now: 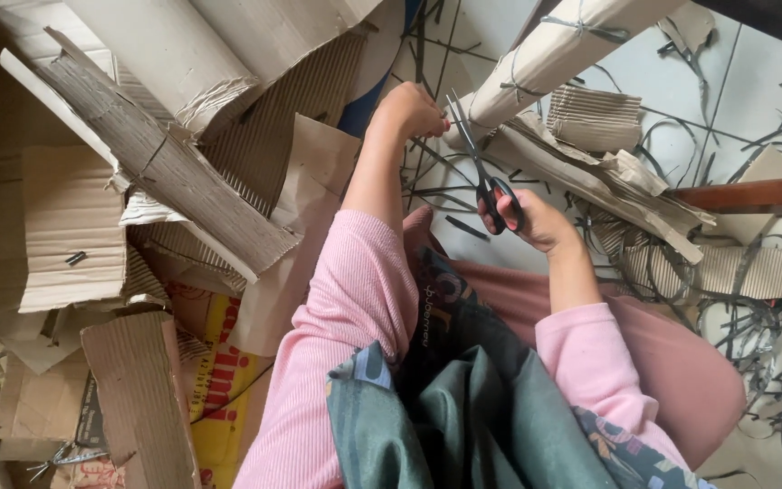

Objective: The person sits on the floor and ties a rolled piece of cardboard with a strip of material, using scissors to cut the strip and hands to secure the knot.

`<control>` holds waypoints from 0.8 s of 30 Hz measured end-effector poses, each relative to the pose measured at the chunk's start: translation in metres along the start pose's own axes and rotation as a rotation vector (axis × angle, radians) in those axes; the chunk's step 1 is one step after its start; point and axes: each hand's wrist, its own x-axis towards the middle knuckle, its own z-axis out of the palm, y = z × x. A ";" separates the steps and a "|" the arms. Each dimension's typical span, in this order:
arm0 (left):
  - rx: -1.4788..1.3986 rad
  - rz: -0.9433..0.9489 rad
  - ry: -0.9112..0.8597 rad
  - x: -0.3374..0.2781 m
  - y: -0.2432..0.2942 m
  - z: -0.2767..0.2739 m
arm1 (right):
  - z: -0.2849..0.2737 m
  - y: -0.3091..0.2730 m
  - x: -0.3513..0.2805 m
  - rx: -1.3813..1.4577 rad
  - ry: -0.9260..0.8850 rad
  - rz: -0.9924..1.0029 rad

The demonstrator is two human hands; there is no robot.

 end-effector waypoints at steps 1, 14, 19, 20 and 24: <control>0.002 -0.001 0.001 -0.003 0.001 -0.001 | 0.000 0.000 0.001 0.001 -0.001 -0.002; -0.027 -0.052 0.064 0.013 -0.008 0.001 | 0.004 -0.018 -0.020 -0.084 0.086 0.096; 0.017 0.019 0.171 0.044 -0.035 0.018 | -0.005 -0.033 -0.055 -0.654 0.234 0.481; -0.045 0.021 0.252 0.050 -0.041 0.023 | -0.012 -0.029 -0.061 -0.809 0.259 0.479; -0.030 0.000 0.268 0.041 -0.044 0.042 | -0.042 0.016 -0.076 -1.151 0.386 0.639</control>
